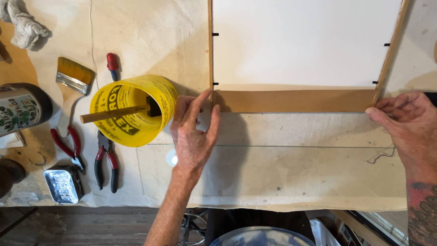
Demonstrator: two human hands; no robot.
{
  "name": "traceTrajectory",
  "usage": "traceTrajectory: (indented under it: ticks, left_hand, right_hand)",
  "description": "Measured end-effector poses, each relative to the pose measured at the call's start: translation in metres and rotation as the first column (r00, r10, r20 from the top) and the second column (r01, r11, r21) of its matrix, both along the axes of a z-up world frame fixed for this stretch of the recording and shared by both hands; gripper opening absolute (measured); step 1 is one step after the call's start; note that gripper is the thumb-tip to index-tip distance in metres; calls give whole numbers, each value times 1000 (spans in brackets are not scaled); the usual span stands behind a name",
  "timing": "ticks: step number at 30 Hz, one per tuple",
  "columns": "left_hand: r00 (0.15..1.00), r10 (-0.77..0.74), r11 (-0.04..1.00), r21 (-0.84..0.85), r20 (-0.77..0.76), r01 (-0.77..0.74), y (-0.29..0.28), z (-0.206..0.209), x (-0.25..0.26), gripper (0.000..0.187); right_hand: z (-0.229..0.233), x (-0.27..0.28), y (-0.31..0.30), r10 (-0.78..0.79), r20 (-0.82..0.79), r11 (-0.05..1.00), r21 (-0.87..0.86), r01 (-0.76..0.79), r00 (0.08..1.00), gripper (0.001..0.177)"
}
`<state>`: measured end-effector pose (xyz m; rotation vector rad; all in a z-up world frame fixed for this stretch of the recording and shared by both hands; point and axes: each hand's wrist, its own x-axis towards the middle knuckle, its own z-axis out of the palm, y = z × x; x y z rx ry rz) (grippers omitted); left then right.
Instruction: Applying gummed paper tape to the back of a picture frame using a brush and utility knife
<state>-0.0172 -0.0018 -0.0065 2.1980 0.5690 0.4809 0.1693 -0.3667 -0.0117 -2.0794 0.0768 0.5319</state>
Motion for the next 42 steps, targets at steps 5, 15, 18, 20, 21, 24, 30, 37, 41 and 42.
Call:
traceTrajectory:
  ticks: [5,15,18,20,21,24,30,37,41,42]
  left_hand:
    - [997,78,997,3,-22,-78,-7,23,15,35]
    - [991,111,993,-23,-81,-113,-8,17,12,36]
    - [996,-12,994,106,-88,21,-10,7,-2,42]
    - [996,-72,901,425,-43,83,-11,12,-7,20]
    - [996,-74,902,423,-45,87,-9,11,-6,20]
    - [993,-119,862,497,-1,104,-3,7,-7,13]
    - [982,-185,795,592,28,133,3,-1,-10,8]
    - [970,-238,764,626,44,159,8,-5,-14,9]
    - [966,-253,775,608,45,175,8,-5,-12,6]
    - [966,-253,775,608,45,175,9,-5,-12,6]
  right_hand:
    - [7,-1,8,-6,-7,1000,-6,6,1000,42]
    - [9,3,10,8,12,999,-52,-7,1000,39]
    - [11,0,10,48,36,994,-97,-44,998,38]
    - [7,-1,7,35,46,998,-45,-33,998,38]
    - [7,-1,6,33,43,998,-47,-31,999,38]
    - [5,-2,5,10,29,1000,-13,-10,1000,39]
    - [8,-4,9,27,46,999,-25,-26,999,39]
    - [1,-5,3,16,47,1000,2,-16,999,42]
    - [6,-5,8,30,58,999,-30,-28,998,42]
    - [4,-4,5,30,58,999,-30,-28,998,42]
